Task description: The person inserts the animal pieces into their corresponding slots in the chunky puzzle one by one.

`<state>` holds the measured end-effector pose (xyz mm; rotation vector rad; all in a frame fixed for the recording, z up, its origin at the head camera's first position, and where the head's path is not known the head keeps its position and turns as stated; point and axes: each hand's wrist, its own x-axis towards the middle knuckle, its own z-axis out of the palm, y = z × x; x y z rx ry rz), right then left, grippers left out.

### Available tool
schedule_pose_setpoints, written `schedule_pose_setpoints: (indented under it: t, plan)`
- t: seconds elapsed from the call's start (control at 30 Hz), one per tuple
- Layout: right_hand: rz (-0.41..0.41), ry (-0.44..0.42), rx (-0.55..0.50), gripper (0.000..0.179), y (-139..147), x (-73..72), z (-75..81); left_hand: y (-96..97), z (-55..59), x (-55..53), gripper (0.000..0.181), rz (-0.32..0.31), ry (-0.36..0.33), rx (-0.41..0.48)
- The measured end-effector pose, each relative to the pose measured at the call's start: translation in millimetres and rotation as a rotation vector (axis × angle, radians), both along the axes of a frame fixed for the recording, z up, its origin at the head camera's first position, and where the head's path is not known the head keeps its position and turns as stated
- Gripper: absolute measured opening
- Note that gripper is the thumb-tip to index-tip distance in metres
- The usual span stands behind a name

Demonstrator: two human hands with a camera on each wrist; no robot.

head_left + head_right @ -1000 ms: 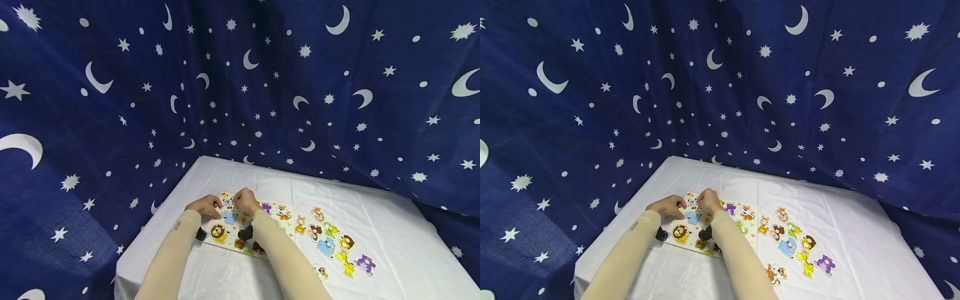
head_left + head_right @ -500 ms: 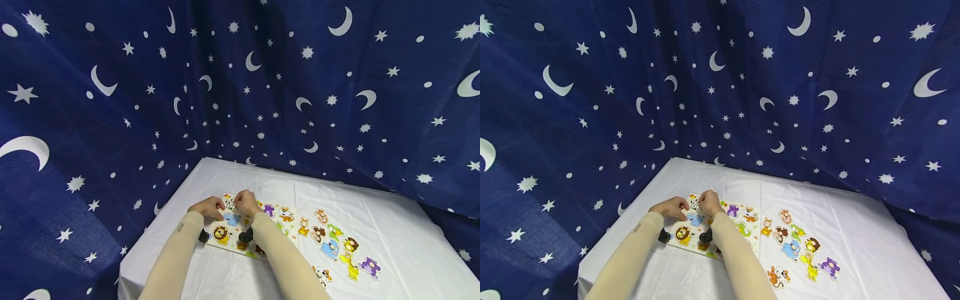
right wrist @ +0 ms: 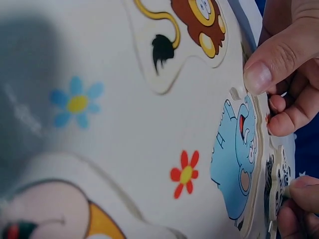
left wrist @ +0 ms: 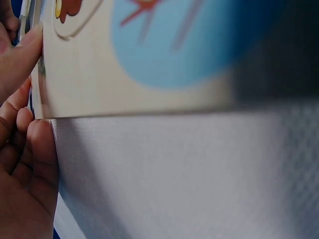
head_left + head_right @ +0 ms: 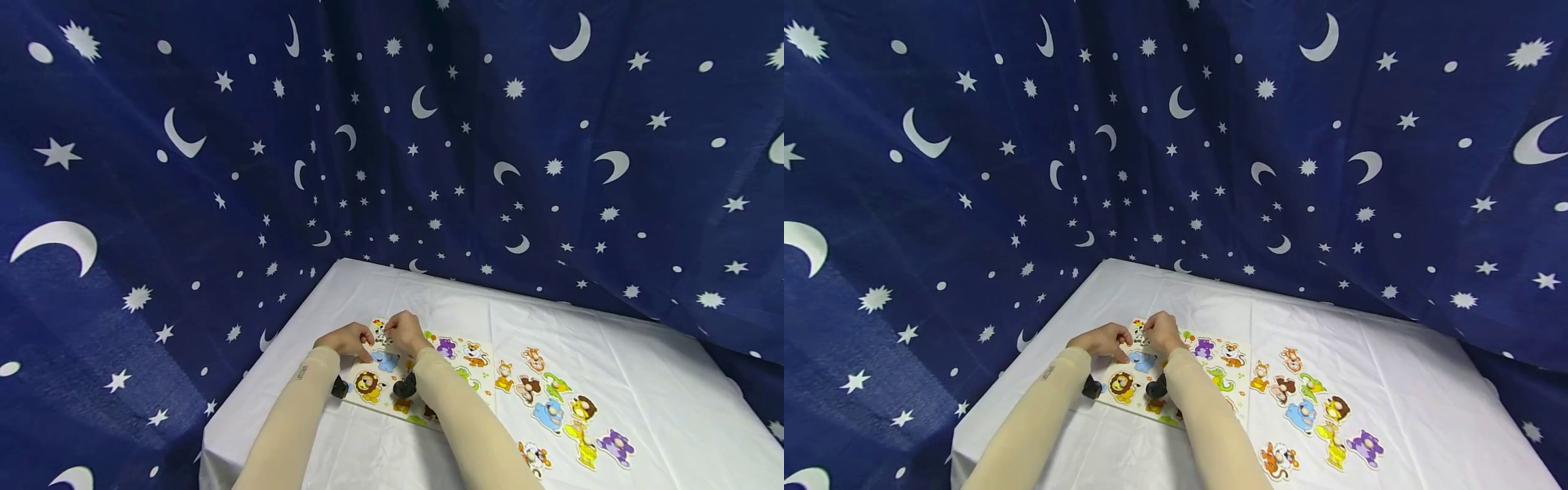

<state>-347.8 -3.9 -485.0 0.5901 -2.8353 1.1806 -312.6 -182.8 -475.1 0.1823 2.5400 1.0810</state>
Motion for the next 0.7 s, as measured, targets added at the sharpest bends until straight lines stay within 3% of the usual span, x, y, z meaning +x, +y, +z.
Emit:
schedule_pose_setpoints:
  t: [0.4, 0.7]
  plan:
    - [-0.004, -0.047, -0.020, 0.011, -3.1, 1.6, 1.4, 1.2, -0.7, -2.7, 0.030, 0.004, 0.007, -0.022]
    - [0.023, -0.004, -0.004, 0.016, -3.6, -0.1, -5.5, 1.8, -0.4, -4.2, 0.030, -0.003, -0.003, -0.016]
